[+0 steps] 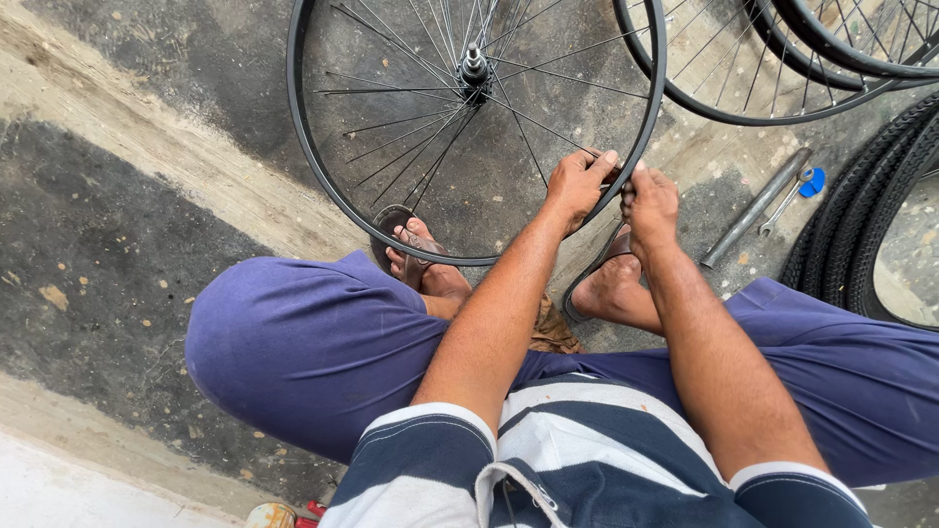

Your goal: The person sits on the floor and installs a metal rim onto a bicycle wheel hub with spokes. They then proceed to thread and tighten the spoke nipples onto the rim, securing the wheel structure.

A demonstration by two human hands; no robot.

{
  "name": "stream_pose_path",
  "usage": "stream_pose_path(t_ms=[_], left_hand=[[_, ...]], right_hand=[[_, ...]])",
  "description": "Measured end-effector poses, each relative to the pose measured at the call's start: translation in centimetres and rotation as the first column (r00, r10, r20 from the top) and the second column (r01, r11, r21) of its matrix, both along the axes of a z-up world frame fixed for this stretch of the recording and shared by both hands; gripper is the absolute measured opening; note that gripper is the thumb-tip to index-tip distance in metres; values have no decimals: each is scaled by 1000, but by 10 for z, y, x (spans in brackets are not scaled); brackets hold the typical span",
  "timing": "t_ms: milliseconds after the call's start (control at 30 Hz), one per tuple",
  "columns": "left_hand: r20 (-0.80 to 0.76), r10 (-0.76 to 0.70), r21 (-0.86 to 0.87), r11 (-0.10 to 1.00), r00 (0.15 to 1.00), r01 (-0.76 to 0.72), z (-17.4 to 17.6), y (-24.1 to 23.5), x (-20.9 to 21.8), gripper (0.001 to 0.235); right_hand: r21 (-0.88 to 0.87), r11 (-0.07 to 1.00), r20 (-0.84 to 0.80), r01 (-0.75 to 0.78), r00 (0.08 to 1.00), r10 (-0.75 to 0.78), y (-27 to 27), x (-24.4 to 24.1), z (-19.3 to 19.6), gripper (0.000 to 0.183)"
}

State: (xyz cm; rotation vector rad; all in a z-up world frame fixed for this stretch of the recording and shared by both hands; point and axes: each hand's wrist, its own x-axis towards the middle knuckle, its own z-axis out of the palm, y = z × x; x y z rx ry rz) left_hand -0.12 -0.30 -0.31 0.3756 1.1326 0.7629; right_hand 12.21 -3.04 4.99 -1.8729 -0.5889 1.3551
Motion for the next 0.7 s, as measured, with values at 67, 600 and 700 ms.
stream_pose_path(t_ms=[67,600,700], left_hand=[[14,9,-7,1000,1000,-9,-1,0,0,29],[-26,6,8,1000,1000,-6,-3,-1,2,33],[-77,-2,30,1000,997,5,-1,-1,0,33]], right_hand=[[-81,996,49,32,998,-28,1,-4,5,41],[17,1000,-55,-6,998,7,1,-7,6,24],[-40,996,-20,73,997,-74,-2,-8,9,46]])
